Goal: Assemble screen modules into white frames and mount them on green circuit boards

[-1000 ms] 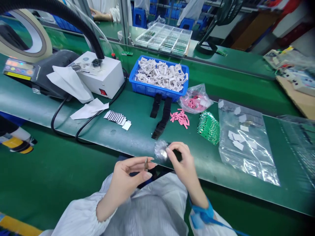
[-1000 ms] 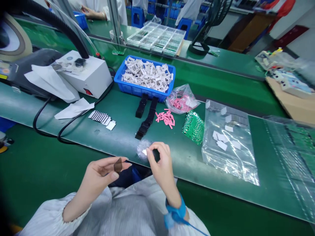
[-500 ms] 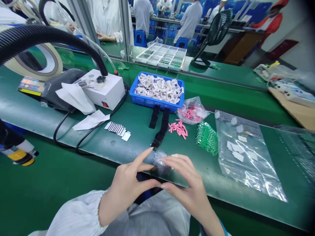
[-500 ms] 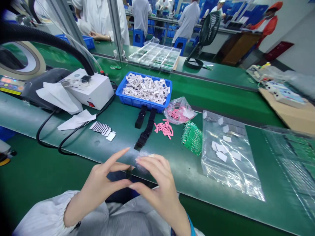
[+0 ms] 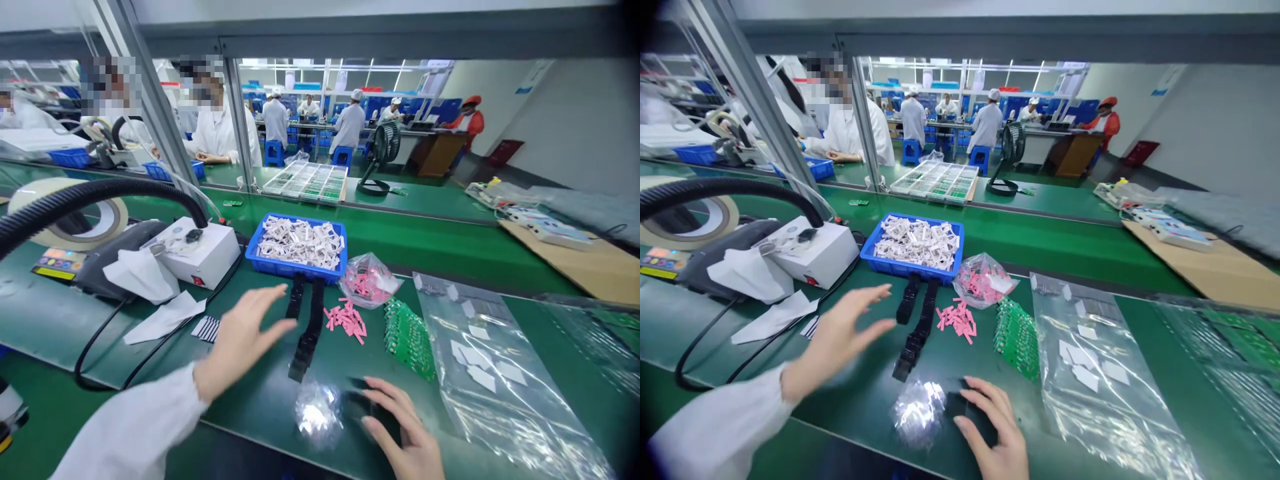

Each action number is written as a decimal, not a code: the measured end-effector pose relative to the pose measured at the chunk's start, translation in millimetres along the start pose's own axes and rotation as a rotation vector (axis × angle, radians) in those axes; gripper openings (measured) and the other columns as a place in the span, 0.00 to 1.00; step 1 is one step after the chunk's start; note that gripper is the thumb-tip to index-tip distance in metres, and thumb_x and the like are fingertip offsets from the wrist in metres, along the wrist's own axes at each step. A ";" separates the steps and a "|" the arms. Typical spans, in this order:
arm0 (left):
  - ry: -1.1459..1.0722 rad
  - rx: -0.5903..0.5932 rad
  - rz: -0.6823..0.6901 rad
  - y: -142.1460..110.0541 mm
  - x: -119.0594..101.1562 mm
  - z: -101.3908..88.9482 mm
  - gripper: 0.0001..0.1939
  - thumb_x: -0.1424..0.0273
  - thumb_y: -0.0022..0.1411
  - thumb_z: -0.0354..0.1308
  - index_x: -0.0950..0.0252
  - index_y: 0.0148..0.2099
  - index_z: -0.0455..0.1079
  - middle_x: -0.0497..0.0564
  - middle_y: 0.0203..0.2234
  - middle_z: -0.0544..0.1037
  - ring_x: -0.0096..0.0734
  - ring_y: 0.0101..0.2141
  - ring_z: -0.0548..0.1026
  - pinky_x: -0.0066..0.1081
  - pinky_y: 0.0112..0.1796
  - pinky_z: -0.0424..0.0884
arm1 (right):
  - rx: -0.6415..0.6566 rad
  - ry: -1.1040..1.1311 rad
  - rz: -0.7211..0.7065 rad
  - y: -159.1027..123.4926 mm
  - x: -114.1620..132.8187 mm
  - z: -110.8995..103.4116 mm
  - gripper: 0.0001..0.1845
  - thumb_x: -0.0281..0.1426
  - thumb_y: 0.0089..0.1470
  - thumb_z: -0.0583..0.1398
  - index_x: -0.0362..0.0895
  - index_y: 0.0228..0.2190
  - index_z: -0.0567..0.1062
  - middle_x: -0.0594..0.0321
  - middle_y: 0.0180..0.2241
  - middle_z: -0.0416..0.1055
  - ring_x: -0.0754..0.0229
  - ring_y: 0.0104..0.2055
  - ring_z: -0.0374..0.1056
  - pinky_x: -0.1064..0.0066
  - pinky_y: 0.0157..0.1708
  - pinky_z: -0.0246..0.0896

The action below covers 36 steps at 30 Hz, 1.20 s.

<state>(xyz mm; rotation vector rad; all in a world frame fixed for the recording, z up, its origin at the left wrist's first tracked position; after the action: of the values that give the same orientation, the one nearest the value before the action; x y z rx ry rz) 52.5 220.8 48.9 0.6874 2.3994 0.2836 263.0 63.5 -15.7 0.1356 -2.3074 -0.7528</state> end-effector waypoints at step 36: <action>-0.395 0.213 0.288 -105.8 -64.5 -1.8 0.36 0.74 0.61 0.55 0.57 0.66 0.41 0.50 0.45 0.76 0.27 0.47 0.73 0.26 0.49 0.70 | -0.022 -0.003 -0.231 13.6 110.1 1.2 0.12 0.36 0.54 0.59 0.43 0.39 0.72 0.55 0.47 0.66 0.57 0.50 0.61 0.63 0.47 0.58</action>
<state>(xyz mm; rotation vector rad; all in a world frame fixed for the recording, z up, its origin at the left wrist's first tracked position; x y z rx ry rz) 51.8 96.9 45.3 1.0805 1.9676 0.0035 180.9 42.9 55.9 0.3966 -2.3101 -0.8928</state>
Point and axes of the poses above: each hand's wrist, its own y-axis towards the middle knuckle, its own z-axis out of the palm, x = y × z, the point moved 9 cm from there along y, towards the middle knuckle
